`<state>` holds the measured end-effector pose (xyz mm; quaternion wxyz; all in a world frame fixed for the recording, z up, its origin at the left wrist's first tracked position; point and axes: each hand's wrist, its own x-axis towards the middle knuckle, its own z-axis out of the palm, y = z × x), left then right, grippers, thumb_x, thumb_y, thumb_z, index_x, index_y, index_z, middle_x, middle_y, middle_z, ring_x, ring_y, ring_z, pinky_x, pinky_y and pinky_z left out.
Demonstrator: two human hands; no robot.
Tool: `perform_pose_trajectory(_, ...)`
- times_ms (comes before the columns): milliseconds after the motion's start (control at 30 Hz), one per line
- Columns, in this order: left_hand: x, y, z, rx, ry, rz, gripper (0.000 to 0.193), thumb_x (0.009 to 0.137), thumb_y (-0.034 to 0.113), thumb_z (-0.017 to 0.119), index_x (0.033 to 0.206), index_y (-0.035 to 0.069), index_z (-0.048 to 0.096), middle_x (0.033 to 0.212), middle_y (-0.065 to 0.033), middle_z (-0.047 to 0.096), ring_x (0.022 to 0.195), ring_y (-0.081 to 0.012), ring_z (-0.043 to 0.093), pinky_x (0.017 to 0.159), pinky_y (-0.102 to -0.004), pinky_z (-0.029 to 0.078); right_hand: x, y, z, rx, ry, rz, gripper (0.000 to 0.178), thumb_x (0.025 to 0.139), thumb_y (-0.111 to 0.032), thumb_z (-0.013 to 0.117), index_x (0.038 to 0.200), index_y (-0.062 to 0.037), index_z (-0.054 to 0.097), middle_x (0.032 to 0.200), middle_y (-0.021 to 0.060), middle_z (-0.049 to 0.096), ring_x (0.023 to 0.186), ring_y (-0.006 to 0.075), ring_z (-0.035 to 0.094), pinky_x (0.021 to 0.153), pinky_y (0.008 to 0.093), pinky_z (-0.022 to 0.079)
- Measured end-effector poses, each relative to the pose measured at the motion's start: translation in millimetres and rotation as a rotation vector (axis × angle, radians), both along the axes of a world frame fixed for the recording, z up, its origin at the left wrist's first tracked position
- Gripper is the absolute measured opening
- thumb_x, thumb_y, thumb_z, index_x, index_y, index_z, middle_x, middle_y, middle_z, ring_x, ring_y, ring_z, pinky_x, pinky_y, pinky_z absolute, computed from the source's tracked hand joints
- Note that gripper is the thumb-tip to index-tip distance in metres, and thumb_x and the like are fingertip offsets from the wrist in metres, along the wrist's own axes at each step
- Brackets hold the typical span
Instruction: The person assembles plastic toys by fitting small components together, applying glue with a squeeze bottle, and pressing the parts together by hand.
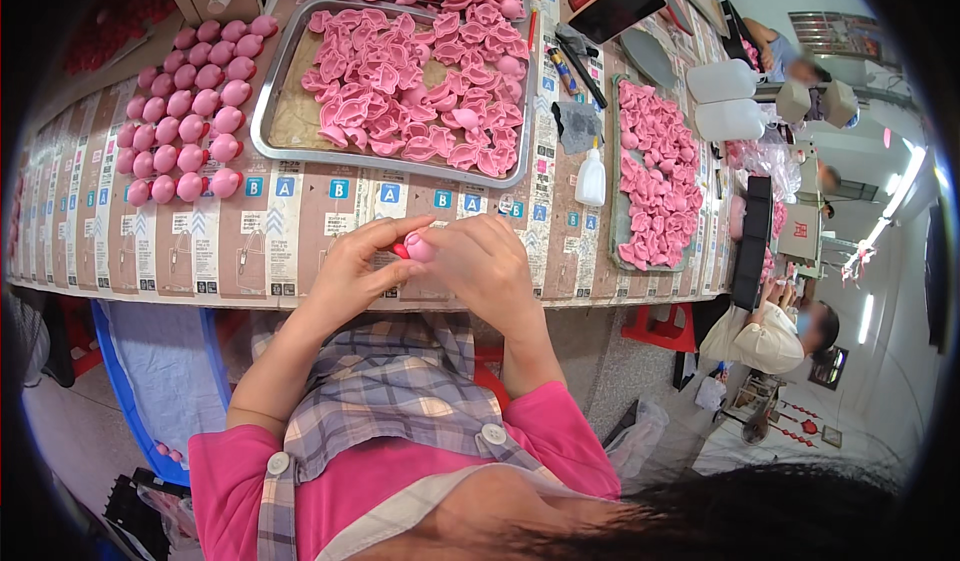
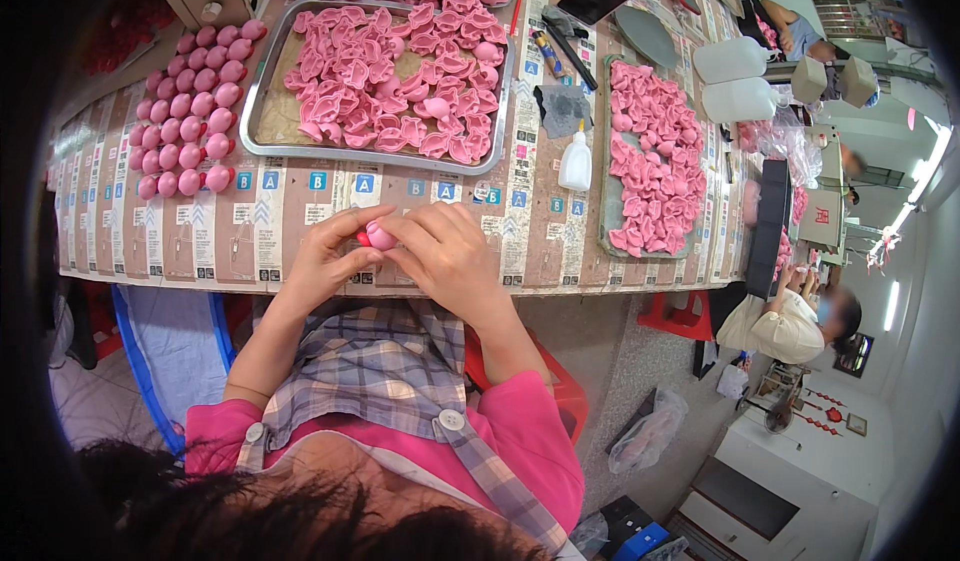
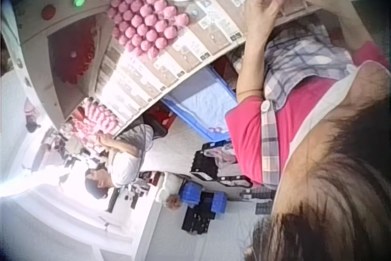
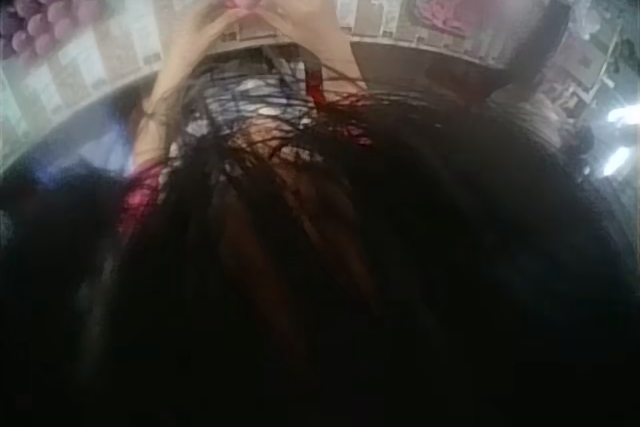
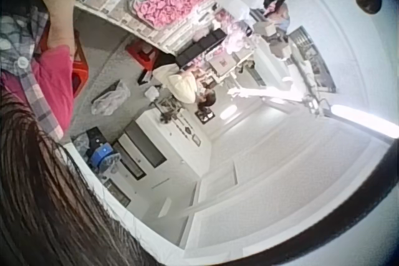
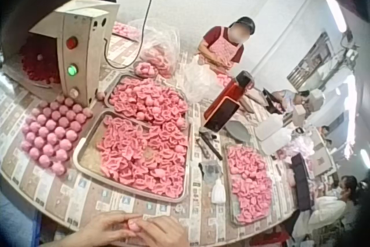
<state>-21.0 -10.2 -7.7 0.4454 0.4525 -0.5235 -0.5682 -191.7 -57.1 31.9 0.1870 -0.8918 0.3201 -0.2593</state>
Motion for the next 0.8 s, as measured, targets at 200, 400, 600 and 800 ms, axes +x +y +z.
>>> perform_pose_trajectory(200, 3, 2, -2, 0.085, 0.214, -0.015, 0.037, 0.076, 0.013, 0.059, 0.112, 0.005, 0.052, 0.098, -0.0062, 0.056, 0.088, -0.0145, 0.052, 0.076, -0.0264, 0.041, -5, 2, -9, 0.483, -0.274, -0.225, 0.047, 0.061, -0.027, 0.072, 0.099, -0.0053, 0.056, 0.087, 0.0074, 0.055, 0.081, 0.0222, 0.053, 0.075, 0.031, 0.041)
perform_pose_trajectory(400, 1, 1, -8, -0.023, 0.3, -0.102, 0.038, 0.079, 0.015, 0.056, 0.115, 0.004, 0.049, 0.1, -0.0064, 0.055, 0.094, -0.0144, 0.051, 0.082, -0.0276, 0.039, 8, 5, -38, 0.649, -0.472, 0.038, 0.049, 0.057, -0.023, 0.075, 0.1, -0.0066, 0.057, 0.094, 0.0072, 0.053, 0.089, 0.0218, 0.05, 0.076, 0.0318, 0.04)
perform_pose_trajectory(600, -2, 6, -18, 0.184, 0.731, -0.053, 0.064, 0.075, 0.025, 0.062, 0.126, 0.001, 0.033, 0.107, -0.0098, 0.051, 0.1, -0.0168, 0.049, 0.087, -0.0293, 0.038, 22, 11, -19, 0.543, -0.418, -0.056, 0.045, 0.054, -0.021, 0.076, 0.094, -0.007, 0.058, 0.096, 0.0076, 0.053, 0.088, 0.0231, 0.048, 0.076, 0.0332, 0.039)
perform_pose_trajectory(800, -7, 4, -17, 0.255, 0.844, -0.069, 0.071, 0.073, 0.037, 0.063, 0.125, 0.001, 0.032, 0.11, -0.0091, 0.049, 0.1, -0.0161, 0.049, 0.087, -0.0294, 0.039, 23, 4, -17, 0.408, -0.365, -0.009, 0.04, 0.054, -0.024, 0.075, 0.085, -0.006, 0.057, 0.091, 0.0086, 0.053, 0.085, 0.026, 0.049, 0.074, 0.0335, 0.038)
